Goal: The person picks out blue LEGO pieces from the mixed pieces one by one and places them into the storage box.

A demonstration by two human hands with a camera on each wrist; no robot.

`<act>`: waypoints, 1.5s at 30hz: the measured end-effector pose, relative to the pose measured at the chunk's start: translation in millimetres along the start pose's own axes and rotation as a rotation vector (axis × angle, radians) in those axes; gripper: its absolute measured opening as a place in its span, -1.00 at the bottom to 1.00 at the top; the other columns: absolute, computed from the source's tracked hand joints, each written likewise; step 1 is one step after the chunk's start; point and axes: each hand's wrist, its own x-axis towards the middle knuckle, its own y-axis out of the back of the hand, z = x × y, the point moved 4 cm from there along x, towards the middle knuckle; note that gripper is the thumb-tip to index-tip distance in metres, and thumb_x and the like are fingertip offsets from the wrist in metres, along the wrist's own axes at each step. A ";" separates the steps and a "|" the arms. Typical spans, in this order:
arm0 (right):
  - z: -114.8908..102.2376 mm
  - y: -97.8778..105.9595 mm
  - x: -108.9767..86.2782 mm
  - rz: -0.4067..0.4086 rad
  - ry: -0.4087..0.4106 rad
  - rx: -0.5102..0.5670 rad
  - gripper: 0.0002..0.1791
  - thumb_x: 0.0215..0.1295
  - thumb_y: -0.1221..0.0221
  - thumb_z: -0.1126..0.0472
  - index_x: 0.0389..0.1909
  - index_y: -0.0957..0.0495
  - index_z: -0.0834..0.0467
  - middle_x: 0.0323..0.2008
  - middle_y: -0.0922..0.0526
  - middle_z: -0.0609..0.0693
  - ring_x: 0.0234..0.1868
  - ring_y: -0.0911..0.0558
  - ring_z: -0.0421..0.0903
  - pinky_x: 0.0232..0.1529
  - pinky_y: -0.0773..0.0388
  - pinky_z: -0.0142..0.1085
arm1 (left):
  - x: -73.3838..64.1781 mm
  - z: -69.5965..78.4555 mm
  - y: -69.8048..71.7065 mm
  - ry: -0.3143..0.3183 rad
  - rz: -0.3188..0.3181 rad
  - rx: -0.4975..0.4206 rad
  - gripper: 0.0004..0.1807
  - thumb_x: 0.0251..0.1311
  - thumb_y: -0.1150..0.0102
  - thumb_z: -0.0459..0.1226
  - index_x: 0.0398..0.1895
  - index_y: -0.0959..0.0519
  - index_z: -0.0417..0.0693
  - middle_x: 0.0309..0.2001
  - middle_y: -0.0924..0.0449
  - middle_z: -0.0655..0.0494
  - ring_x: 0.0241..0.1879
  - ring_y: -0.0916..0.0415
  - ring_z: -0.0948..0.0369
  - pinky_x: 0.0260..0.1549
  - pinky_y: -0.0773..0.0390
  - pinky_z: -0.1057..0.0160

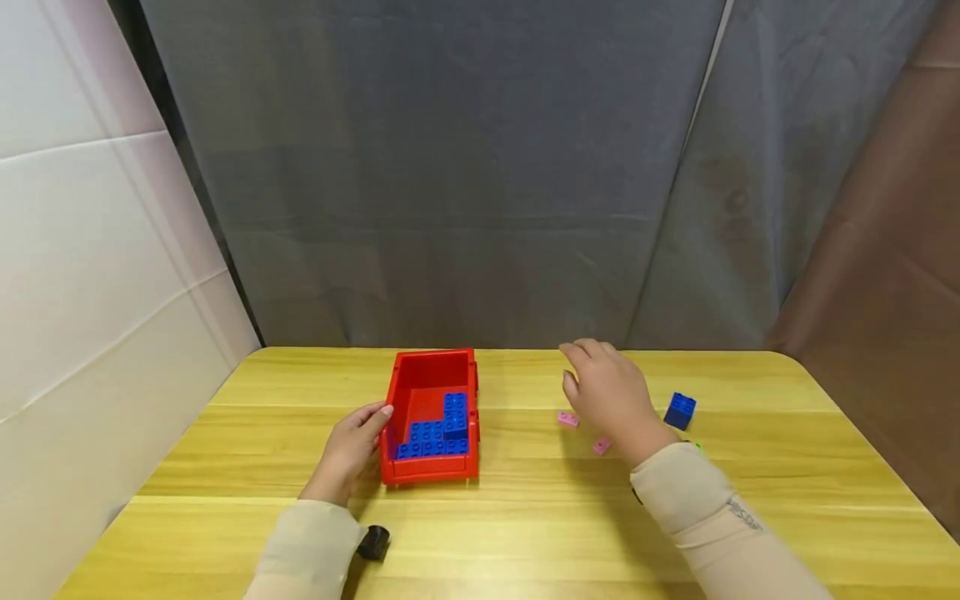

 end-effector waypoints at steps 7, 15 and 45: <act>24.0 3.2 -9.0 -0.024 -0.090 0.014 -0.56 0.31 -0.15 0.22 0.18 -0.48 0.28 0.09 -0.53 0.28 0.08 -0.52 0.26 -0.08 -0.57 0.12 | 1.7 0.8 0.4 0.001 0.001 -0.006 -0.49 0.42 0.02 -0.14 0.31 -0.37 -0.25 0.25 -0.39 -0.25 0.20 -0.36 -0.12 0.22 -0.38 -0.08; 58.7 -3.7 -19.4 -0.104 -0.211 0.019 -0.52 0.34 -0.09 0.19 0.22 -0.42 0.32 0.14 -0.45 0.36 0.06 -0.51 0.32 -0.09 -0.54 0.18 | 1.0 2.8 1.1 0.011 -0.005 0.023 -0.50 0.42 0.02 -0.13 0.30 -0.39 -0.22 0.25 -0.41 -0.22 0.18 -0.37 -0.10 0.21 -0.40 -0.07; 131.3 -31.2 -47.5 -0.374 -0.399 0.035 -0.42 0.26 -0.14 0.21 0.20 -0.34 0.51 0.13 -0.34 0.55 0.10 -0.37 0.50 0.00 -0.42 0.31 | 4.9 13.4 4.2 0.104 -0.054 0.074 -0.52 0.42 0.00 -0.20 0.32 -0.34 -0.22 0.28 -0.35 -0.22 0.26 -0.30 -0.14 0.26 -0.34 -0.07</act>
